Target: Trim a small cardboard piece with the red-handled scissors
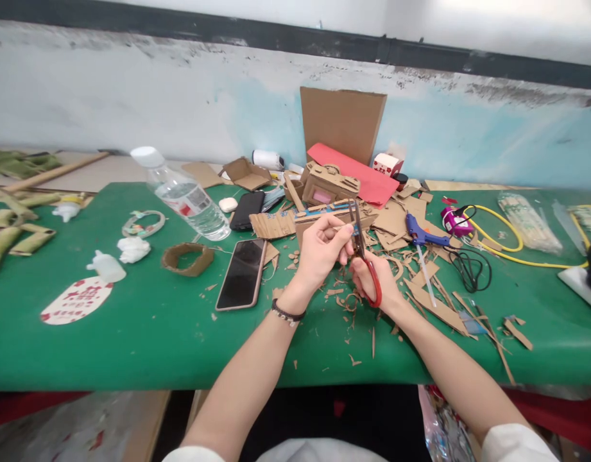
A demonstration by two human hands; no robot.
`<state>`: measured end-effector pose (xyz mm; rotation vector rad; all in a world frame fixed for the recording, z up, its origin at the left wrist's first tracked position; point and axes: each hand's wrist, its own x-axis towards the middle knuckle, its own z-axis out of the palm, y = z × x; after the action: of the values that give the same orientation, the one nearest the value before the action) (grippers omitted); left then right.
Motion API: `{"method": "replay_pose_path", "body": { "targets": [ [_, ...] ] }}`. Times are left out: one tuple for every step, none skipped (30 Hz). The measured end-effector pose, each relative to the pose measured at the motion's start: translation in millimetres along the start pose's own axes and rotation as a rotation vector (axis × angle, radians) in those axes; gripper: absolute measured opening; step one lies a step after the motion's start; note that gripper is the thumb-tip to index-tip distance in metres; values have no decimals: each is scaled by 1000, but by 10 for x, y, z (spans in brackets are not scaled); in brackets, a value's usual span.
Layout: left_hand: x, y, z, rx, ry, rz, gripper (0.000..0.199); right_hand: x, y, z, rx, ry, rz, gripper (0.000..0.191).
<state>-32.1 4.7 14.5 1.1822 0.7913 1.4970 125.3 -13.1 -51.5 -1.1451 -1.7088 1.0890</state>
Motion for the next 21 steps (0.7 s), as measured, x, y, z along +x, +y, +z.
{"method": "replay_pose_path", "body": {
  "targets": [
    [-3, 2, -2, -2, -15, -6, 40, 2, -4, -1, 26, -9, -9, 57],
    [-7, 3, -6, -4, -35, -14, 40, 6, -8, -3, 50, -18, -28, 58],
    [-10, 2, -10, -5, -60, -24, 41, 10, -12, -6, 63, -21, -54, 59],
    [-13, 0, -15, -6, -84, -32, 41, 14, -15, -11, 59, -17, -78, 59],
    [-14, -5, -21, -9, -104, -39, 40, 18, -16, -17, 40, -8, -94, 58],
    [-14, -11, -27, -15, -118, -41, 40, 21, -15, -24, 15, 3, -100, 57],
    [-13, -19, -32, -23, -126, -40, 39, 24, -12, -32, -9, 12, -96, 55],
    [-11, -27, -37, -31, -129, -39, 38, 26, -7, -40, -24, 19, -88, 54],
    [-10, -35, -40, -38, -128, -38, 37, 27, -2, -48, -31, 25, -78, 54],
    [-8, -43, -42, -42, -123, -38, 37, 28, 4, -56, -34, 29, -69, 54],
    [-7, -50, -40, -44, -118, -42, 37, 29, 9, -62, -37, 34, -61, 55],
    [-8, -56, -36, -46, -112, -48, 37, 30, 13, -68, -39, 42, -52, 56],
    [-10, -61, -28, -50, -108, -55, 37, 31, 16, -73, -38, 51, -41, 57],
    [-12, -64, -17, -56, -108, -64, 37, 34, 18, -77, -30, 60, -30, 58],
    [-16, -66, -4, -65, -108, -73, 37, 38, 18, -79, -11, 67, -22, 58],
    [-20, -67, 11, -77, -109, -81, 37, 44, 18, -81, 17, 74, -20, 58],
    [-25, -68, 25, -90, -110, -88, 37, 52, 17, -82, 51, 84, -25, 58],
    [-29, -67, 39, -102, -109, -92, 37, 62, 13, -82, 86, 95, -35, 57],
    [-33, -66, 52, -113, -108, -93, 38, 73, 5, -81, 122, 107, -49, 57],
    [-38, -65, 62, -118, -109, -89, 40, 84, -7, -80, 157, 119, -65, 56],
    [-43, -63, 69, -117, -115, -82, 41, 95, -26, -81, 194, 134, -79, 55]
  ]
}}
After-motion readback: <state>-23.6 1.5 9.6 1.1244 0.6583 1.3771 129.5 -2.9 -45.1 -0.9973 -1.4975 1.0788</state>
